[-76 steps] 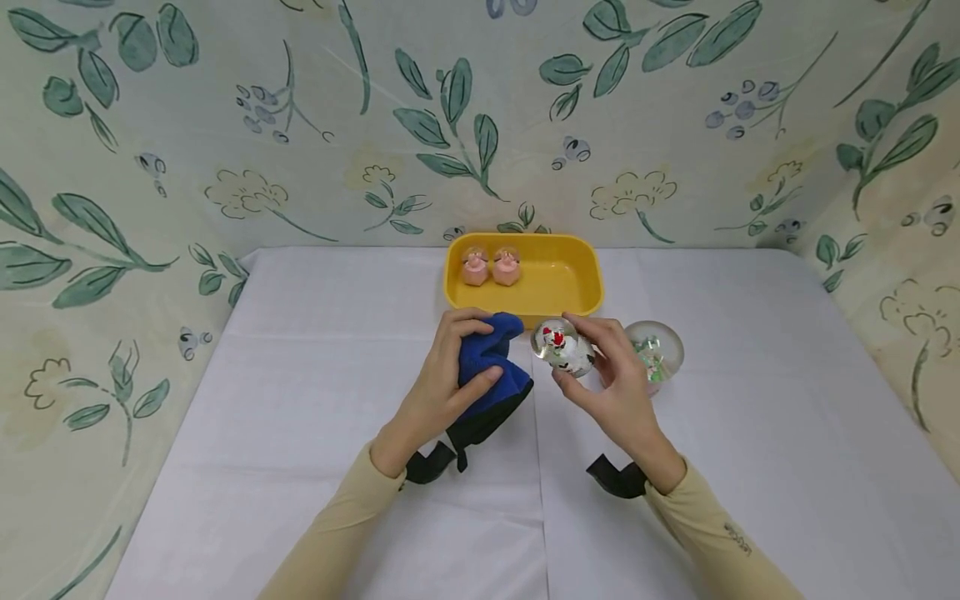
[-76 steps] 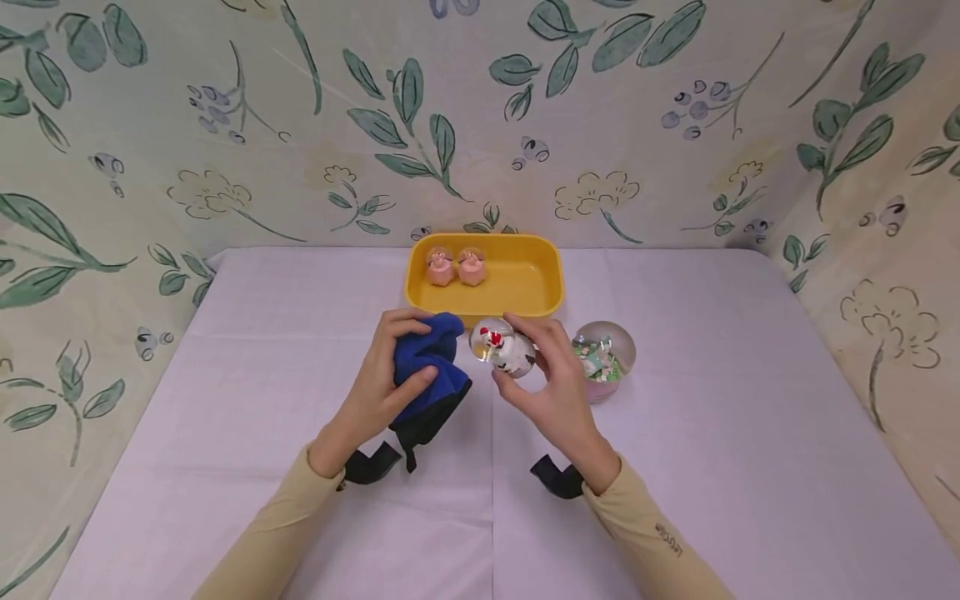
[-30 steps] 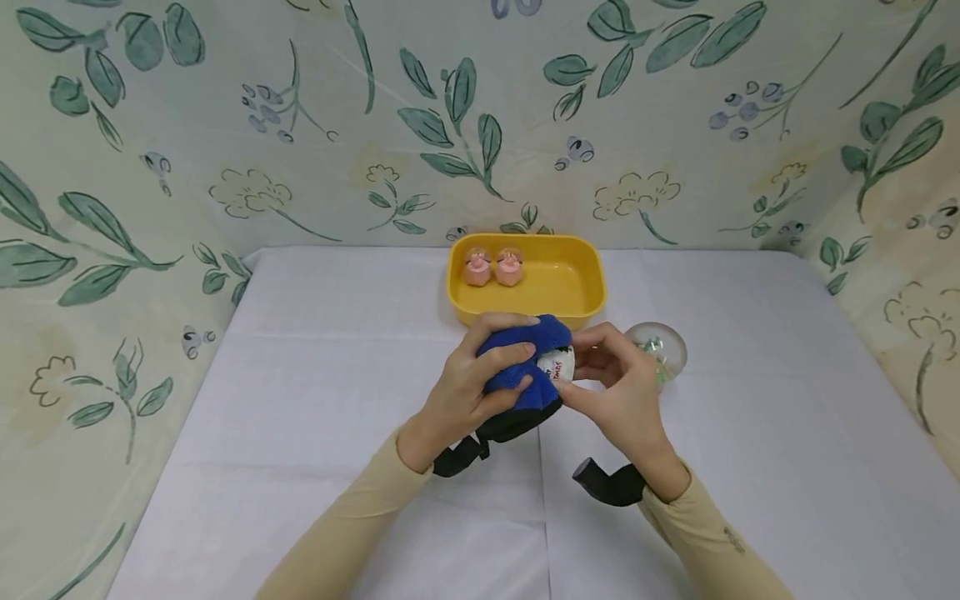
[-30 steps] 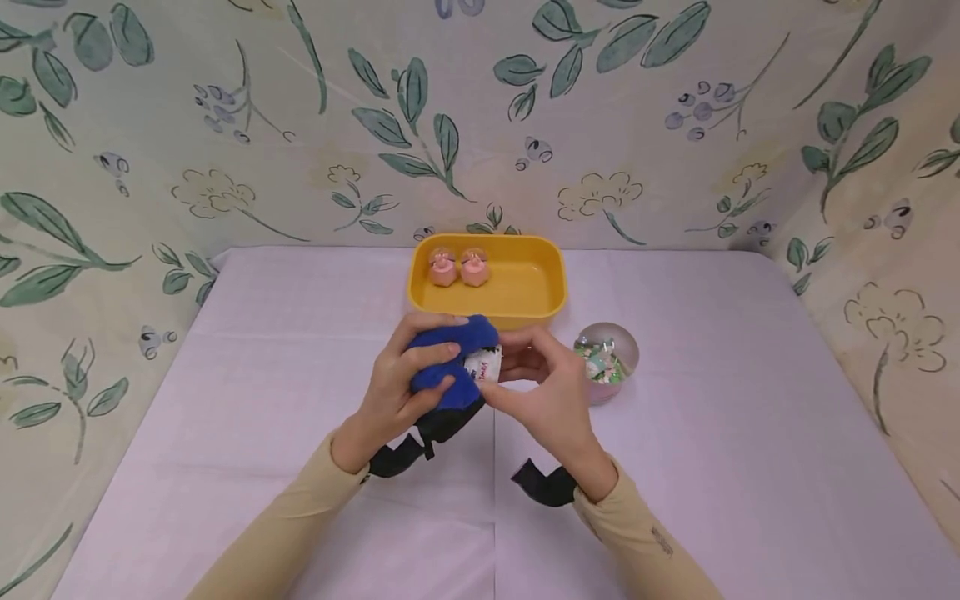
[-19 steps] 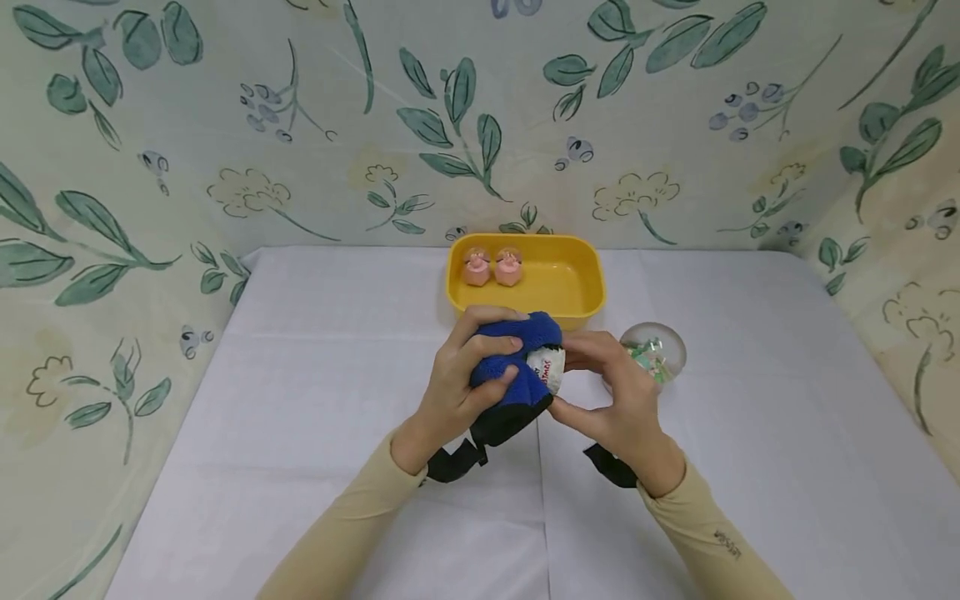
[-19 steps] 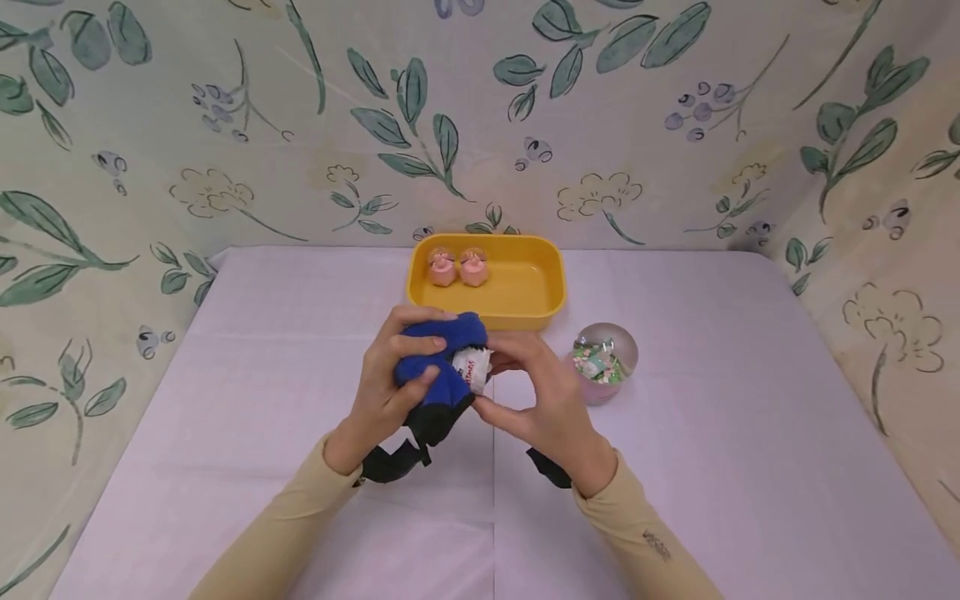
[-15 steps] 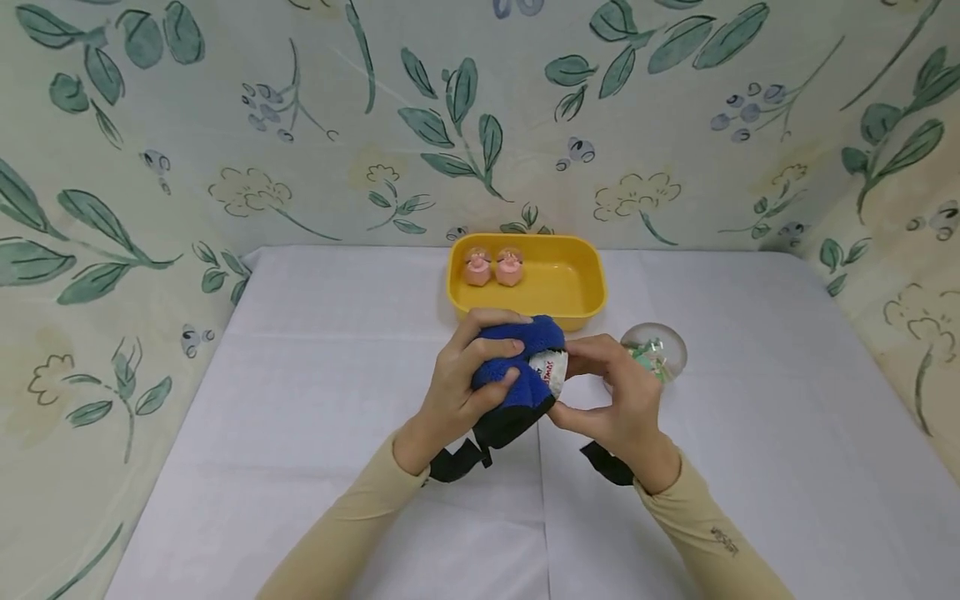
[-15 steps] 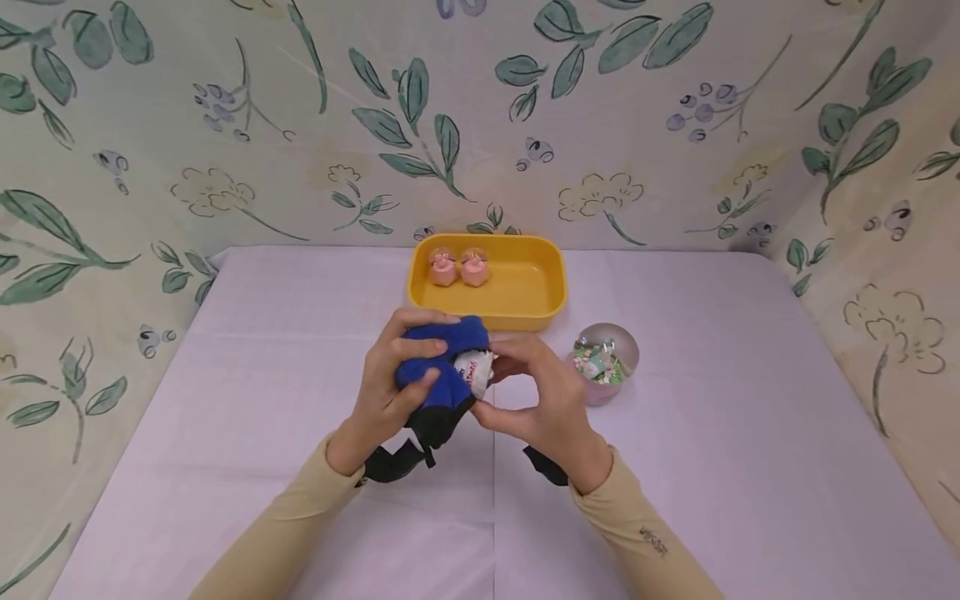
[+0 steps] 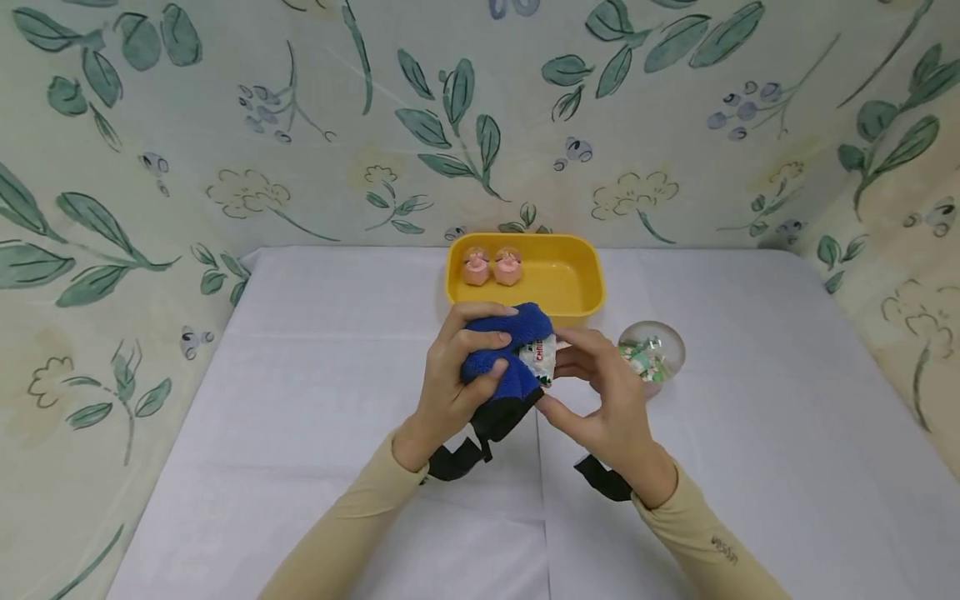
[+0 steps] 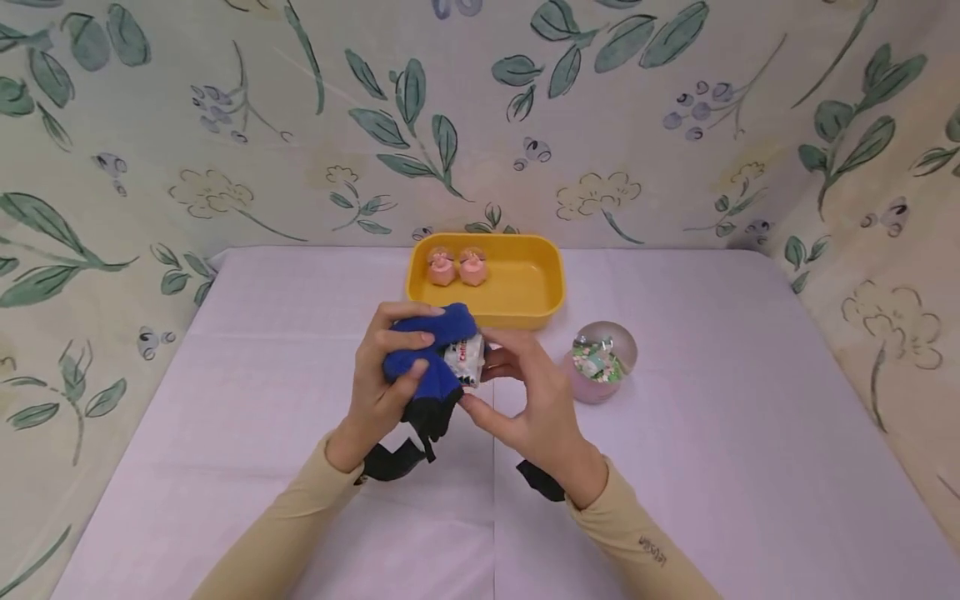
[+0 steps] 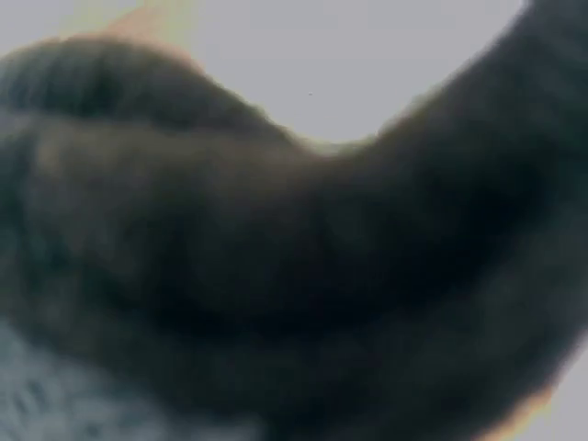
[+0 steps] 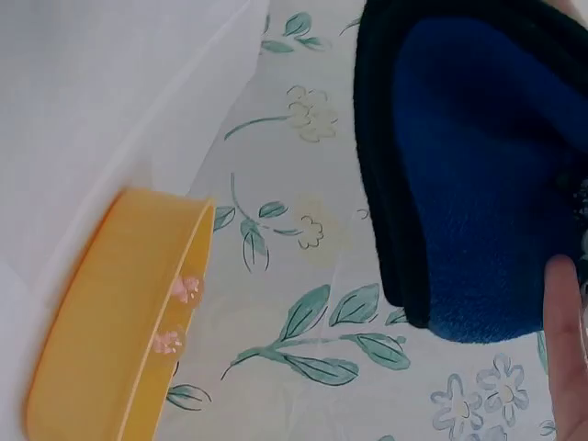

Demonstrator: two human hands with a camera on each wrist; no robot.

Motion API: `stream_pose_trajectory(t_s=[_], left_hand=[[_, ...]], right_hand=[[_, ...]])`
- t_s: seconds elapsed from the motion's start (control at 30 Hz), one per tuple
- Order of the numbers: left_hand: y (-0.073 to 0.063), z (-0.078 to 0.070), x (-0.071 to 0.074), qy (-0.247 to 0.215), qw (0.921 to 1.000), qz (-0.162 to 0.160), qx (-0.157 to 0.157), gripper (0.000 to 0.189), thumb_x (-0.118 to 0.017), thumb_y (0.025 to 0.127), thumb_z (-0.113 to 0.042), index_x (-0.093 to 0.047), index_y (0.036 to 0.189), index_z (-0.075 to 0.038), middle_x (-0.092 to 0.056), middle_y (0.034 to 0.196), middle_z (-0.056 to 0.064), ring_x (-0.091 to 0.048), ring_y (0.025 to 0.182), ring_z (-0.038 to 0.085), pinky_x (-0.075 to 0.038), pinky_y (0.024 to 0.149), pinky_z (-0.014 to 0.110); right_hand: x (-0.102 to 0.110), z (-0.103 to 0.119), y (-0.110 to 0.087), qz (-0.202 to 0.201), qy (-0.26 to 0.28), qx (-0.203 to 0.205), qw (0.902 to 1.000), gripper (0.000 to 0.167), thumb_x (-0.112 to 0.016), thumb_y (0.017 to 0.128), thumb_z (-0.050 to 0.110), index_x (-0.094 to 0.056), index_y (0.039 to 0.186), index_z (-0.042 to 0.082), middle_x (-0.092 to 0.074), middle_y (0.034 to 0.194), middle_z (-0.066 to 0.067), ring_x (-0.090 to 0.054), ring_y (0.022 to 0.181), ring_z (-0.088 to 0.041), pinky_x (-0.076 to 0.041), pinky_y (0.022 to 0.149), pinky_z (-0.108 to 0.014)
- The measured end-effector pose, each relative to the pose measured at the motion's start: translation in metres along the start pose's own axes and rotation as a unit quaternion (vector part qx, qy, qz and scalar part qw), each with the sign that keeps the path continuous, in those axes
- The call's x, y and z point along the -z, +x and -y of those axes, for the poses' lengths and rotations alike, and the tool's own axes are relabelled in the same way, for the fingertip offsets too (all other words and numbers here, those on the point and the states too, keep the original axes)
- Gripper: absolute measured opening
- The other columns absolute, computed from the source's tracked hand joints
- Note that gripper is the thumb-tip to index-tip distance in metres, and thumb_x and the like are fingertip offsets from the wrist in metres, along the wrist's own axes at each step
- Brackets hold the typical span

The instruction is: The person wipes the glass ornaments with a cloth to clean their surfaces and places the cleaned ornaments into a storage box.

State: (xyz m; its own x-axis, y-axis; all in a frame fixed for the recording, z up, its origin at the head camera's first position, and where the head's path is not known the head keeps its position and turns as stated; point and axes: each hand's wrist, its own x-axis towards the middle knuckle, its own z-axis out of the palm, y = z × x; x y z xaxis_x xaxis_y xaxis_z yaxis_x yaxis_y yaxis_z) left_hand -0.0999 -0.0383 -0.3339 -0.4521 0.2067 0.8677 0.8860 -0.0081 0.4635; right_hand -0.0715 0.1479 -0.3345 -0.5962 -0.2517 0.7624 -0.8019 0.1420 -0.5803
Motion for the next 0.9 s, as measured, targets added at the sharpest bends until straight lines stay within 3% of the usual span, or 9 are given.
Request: stream_pose_trajectory(t_s=[0.13, 0.3, 0.37, 0.47, 0.57, 0.63, 0.73, 0.83, 0.9], left_hand=[[0.001, -0.001, 0.001, -0.019, 0.9996, 0.016, 0.016, 0.029, -0.046, 0.101, -0.035, -0.052, 0.102, -0.008, -0.051, 0.114, 0.021, -0.052, 0.105, 0.035, -0.048, 0.091, 0.043], [-0.001, -0.001, 0.002, -0.026, 0.999, 0.034, 0.016, 0.029, -0.045, 0.101, -0.034, -0.052, 0.103, -0.007, -0.051, 0.113, 0.022, -0.052, 0.104, 0.035, -0.049, 0.089, 0.043], [0.0, 0.0, 0.002, -0.02, 0.999, 0.038, 0.01, 0.027, -0.045, 0.101, -0.033, -0.053, 0.103, -0.007, -0.052, 0.113, 0.022, -0.052, 0.104, 0.035, -0.049, 0.089, 0.043], [-0.001, 0.001, 0.002, -0.002, 0.9989, 0.047, 0.0, 0.025, -0.046, 0.101, -0.031, -0.053, 0.104, -0.007, -0.051, 0.115, 0.021, -0.052, 0.104, 0.035, -0.049, 0.09, 0.043], [-0.003, 0.003, 0.003, 0.015, 0.9982, 0.057, -0.008, 0.024, -0.047, 0.101, -0.031, -0.053, 0.105, -0.008, -0.05, 0.116, 0.02, -0.052, 0.105, 0.035, -0.049, 0.091, 0.043], [-0.006, 0.003, 0.003, 0.024, 0.9981, 0.055, -0.008, 0.024, -0.046, 0.101, -0.031, -0.052, 0.105, -0.008, -0.05, 0.116, 0.02, -0.052, 0.105, 0.035, -0.049, 0.091, 0.043], [-0.008, 0.004, 0.004, 0.022, 0.999, 0.038, 0.004, 0.026, -0.047, 0.101, -0.032, -0.053, 0.103, -0.008, -0.051, 0.115, 0.02, -0.053, 0.104, 0.035, -0.049, 0.09, 0.043], [-0.009, 0.006, 0.005, 0.016, 0.9995, 0.012, 0.024, 0.028, -0.047, 0.101, -0.035, -0.053, 0.101, -0.007, -0.053, 0.114, 0.02, -0.054, 0.104, 0.034, -0.049, 0.09, 0.042], [-0.009, 0.006, 0.006, 0.01, 0.9993, 0.001, 0.037, 0.03, -0.047, 0.101, -0.036, -0.053, 0.101, -0.007, -0.053, 0.113, 0.02, -0.054, 0.104, 0.034, -0.048, 0.09, 0.041]], right_hand=[[0.005, -0.006, 0.002, 0.001, -0.051, 0.076, 0.9959, 0.06, -0.069, 0.087, 0.031, -0.05, 0.116, -0.018, -0.059, 0.112, -0.025, -0.063, 0.083, -0.021, -0.053, 0.076, -0.021], [0.009, -0.009, 0.006, -0.002, -0.082, 0.093, 0.9922, 0.057, -0.07, 0.085, 0.038, -0.057, 0.103, -0.014, -0.065, 0.091, -0.018, -0.063, 0.068, -0.019, -0.053, 0.069, -0.02], [0.007, -0.007, 0.005, -0.005, -0.057, 0.056, 0.9967, 0.056, -0.071, 0.084, 0.038, -0.057, 0.101, -0.014, -0.065, 0.086, -0.016, -0.063, 0.065, -0.016, -0.053, 0.064, -0.019], [0.004, -0.002, 0.003, -0.004, 0.055, -0.073, 0.9958, 0.044, -0.073, 0.085, 0.026, -0.055, 0.099, -0.012, -0.064, 0.081, -0.012, -0.062, 0.062, -0.013, -0.054, 0.057, -0.022], [0.002, 0.004, 0.002, -0.009, 0.146, -0.208, 0.967, 0.022, -0.067, 0.087, 0.009, -0.054, 0.097, -0.006, -0.062, 0.077, -0.008, -0.061, 0.056, -0.015, -0.054, 0.051, -0.027], [0.002, 0.006, 0.003, -0.004, 0.169, -0.257, 0.9514, 0.013, -0.061, 0.086, -0.002, -0.054, 0.097, -0.005, -0.061, 0.076, -0.01, -0.059, 0.051, -0.018, -0.053, 0.049, -0.031], [0.001, 0.006, 0.004, 0.018, 0.107, -0.227, 0.9678, 0.016, -0.062, 0.089, 0.002, -0.056, 0.102, -0.005, -0.064, 0.084, -0.011, -0.062, 0.06, -0.018, -0.055, 0.056, -0.03], [0.001, 0.004, 0.003, 0.035, 0.031, -0.141, 0.9889, 0.038, -0.066, 0.091, 0.021, -0.054, 0.115, -0.006, -0.063, 0.103, -0.014, -0.064, 0.079, -0.019, -0.056, 0.069, -0.027], [0.001, 0.001, 0.003, 0.045, -0.02, -0.077, 0.9959, 0.052, -0.066, 0.09, 0.033, -0.051, 0.121, -0.006, -0.059, 0.113, -0.016, -0.063, 0.09, -0.02, -0.053, 0.078, -0.025]])
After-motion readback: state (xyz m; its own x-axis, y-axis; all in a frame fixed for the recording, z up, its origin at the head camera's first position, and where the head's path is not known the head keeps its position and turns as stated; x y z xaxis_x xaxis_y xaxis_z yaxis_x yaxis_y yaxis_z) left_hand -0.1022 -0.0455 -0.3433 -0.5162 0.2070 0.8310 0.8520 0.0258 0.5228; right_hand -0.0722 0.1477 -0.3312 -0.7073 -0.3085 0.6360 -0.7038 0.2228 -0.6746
